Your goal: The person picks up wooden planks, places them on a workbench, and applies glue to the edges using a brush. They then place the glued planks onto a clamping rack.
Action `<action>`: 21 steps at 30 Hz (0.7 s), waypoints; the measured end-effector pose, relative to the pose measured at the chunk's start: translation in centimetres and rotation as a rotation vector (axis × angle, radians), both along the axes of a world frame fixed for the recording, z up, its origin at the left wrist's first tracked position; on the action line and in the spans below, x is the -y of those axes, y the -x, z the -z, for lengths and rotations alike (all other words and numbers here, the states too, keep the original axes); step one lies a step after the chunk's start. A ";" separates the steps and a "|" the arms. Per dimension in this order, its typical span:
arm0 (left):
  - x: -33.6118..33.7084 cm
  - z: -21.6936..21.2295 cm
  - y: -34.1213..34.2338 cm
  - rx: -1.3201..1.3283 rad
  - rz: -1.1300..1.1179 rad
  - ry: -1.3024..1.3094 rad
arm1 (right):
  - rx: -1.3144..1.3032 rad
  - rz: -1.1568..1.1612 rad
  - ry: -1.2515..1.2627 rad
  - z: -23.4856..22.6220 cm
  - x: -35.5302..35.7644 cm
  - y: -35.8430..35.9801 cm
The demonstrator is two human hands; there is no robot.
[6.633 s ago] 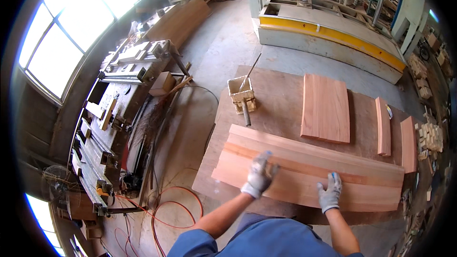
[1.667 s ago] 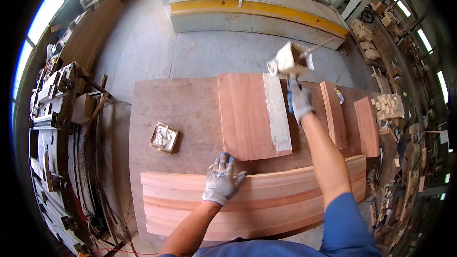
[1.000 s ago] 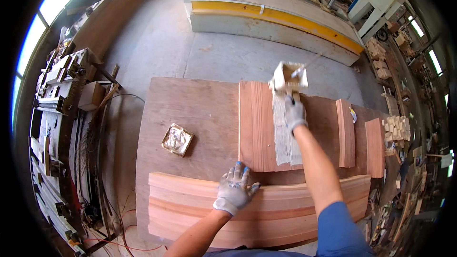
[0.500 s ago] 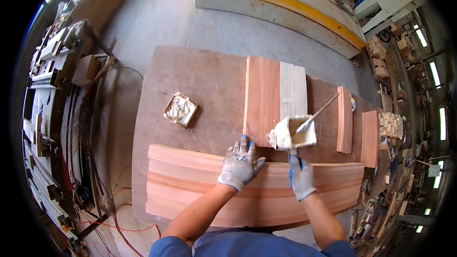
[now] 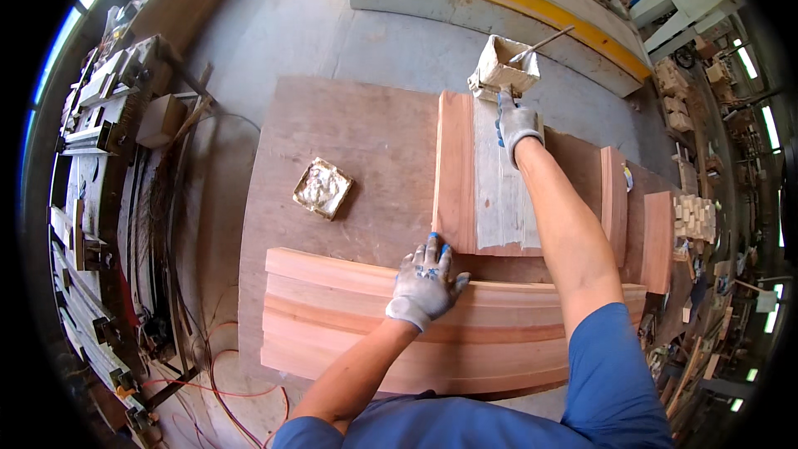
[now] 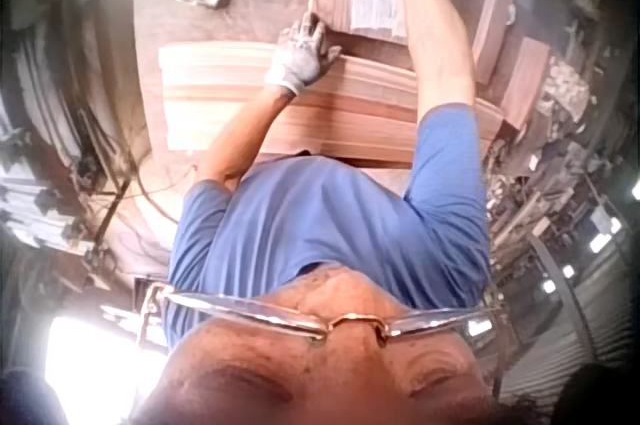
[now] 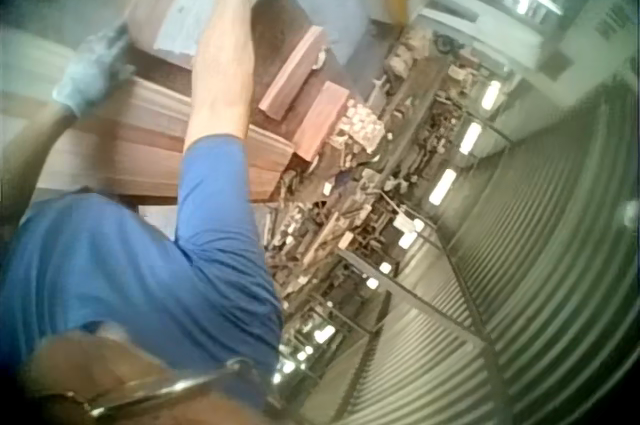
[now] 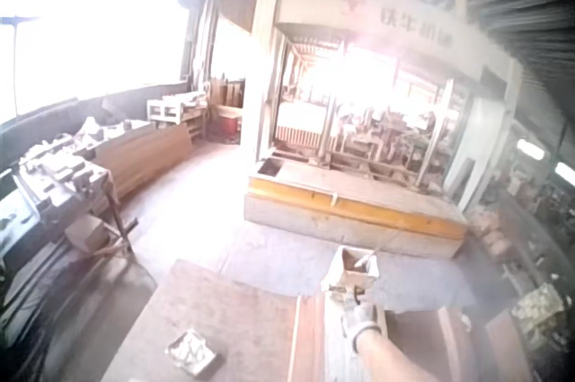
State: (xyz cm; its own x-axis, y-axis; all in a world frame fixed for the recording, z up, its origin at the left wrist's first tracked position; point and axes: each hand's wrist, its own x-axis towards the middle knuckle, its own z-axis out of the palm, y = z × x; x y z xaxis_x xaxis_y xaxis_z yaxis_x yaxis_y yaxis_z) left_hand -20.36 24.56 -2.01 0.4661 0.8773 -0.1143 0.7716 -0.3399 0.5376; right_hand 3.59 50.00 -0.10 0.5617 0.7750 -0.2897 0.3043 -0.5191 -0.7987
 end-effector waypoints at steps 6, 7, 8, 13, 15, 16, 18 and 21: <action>0.1 0.6 0.3 0.013 -0.051 0.000 | -0.268 0.002 -0.075 -4.3 13.4 3.9; 0.3 0.9 0.4 0.020 -0.054 -0.018 | -0.324 0.004 -0.055 -4.0 17.3 4.3; 0.5 1.1 0.3 0.032 -0.056 -0.041 | -0.373 0.009 -0.036 -4.0 21.2 4.8; 1.2 1.3 1.4 0.017 0.055 -0.103 | -0.302 0.111 0.130 -5.4 32.0 9.4; 1.6 0.8 2.6 -0.010 0.068 -0.125 | -0.210 0.041 0.167 -3.7 31.3 9.6; 1.6 1.0 2.7 -0.018 0.062 -0.108 | -0.164 0.003 0.186 -2.3 30.9 9.6; 1.5 0.8 2.8 -0.036 0.039 -0.077 | -0.061 -0.068 0.097 0.0 26.4 9.1; 1.0 0.3 2.8 -0.036 0.019 -0.039 | -0.037 -0.121 -0.127 3.7 15.8 7.4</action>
State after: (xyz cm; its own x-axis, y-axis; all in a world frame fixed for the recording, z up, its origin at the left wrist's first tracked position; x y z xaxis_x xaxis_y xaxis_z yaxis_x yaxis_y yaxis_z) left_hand -23.17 23.52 -2.32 0.4788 0.8725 -0.0972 0.7833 -0.3746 0.4961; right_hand -3.86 34.15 -3.80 0.4525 0.8680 -0.2043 0.3277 -0.3750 -0.8672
